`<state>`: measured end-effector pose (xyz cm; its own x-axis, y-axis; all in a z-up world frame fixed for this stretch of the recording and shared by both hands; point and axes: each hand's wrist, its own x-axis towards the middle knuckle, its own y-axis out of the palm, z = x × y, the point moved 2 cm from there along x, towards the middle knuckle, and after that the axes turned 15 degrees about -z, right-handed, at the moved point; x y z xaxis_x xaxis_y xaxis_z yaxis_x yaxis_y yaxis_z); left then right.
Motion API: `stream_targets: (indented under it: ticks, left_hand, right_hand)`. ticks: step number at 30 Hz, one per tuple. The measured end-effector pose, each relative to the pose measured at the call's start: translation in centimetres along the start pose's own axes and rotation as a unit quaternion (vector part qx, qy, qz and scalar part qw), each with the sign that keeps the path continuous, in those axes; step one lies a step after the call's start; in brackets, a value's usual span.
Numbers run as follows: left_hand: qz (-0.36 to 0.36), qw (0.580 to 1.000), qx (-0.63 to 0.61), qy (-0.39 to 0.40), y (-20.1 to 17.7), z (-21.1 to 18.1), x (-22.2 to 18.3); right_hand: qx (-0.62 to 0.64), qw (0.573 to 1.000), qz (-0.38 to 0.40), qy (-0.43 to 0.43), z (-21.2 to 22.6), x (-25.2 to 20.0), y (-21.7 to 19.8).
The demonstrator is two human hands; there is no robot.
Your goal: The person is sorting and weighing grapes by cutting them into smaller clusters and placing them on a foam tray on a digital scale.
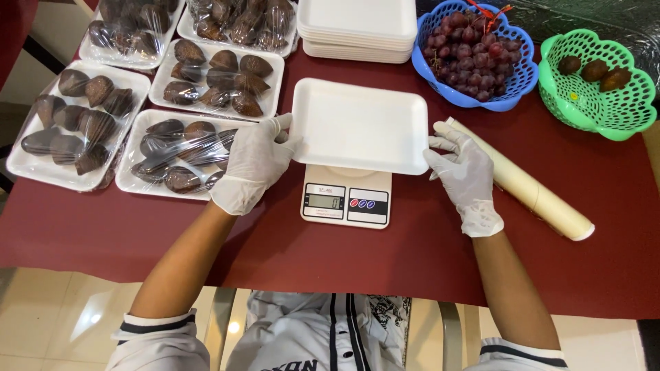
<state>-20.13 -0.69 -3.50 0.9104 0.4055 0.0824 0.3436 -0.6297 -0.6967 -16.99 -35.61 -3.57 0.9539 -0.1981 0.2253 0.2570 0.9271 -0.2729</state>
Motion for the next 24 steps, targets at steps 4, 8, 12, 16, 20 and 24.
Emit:
stream_targets:
  ticks: [4,8,12,16,20,24]
  left_hand:
    - [0.001,1.000,0.011,0.010,0.1,0.1,-0.1]
    - [-0.001,1.000,0.016,0.021,0.3,0.2,-0.2]
    - [0.003,0.999,0.034,0.023,0.7,0.4,-0.1]
    - [0.006,0.999,0.042,0.024,1.3,0.8,0.2]
    - [0.017,0.998,0.048,0.025,1.2,0.5,-0.2]
    - [0.026,0.998,0.063,0.019,1.1,0.8,-0.3]
  right_hand:
    - [-0.002,1.000,0.000,0.006,-1.1,-0.2,0.0]
    - [0.015,1.000,0.004,0.012,-1.6,-0.4,0.1]
    - [0.011,1.000,0.007,0.009,-2.1,-0.3,0.2]
    - [0.008,1.000,0.002,0.014,-2.0,-0.3,0.3]
    - [0.003,1.000,0.003,0.021,-1.8,-0.4,0.2]
    - [-0.008,1.000,0.004,0.027,-1.1,-0.8,0.1]
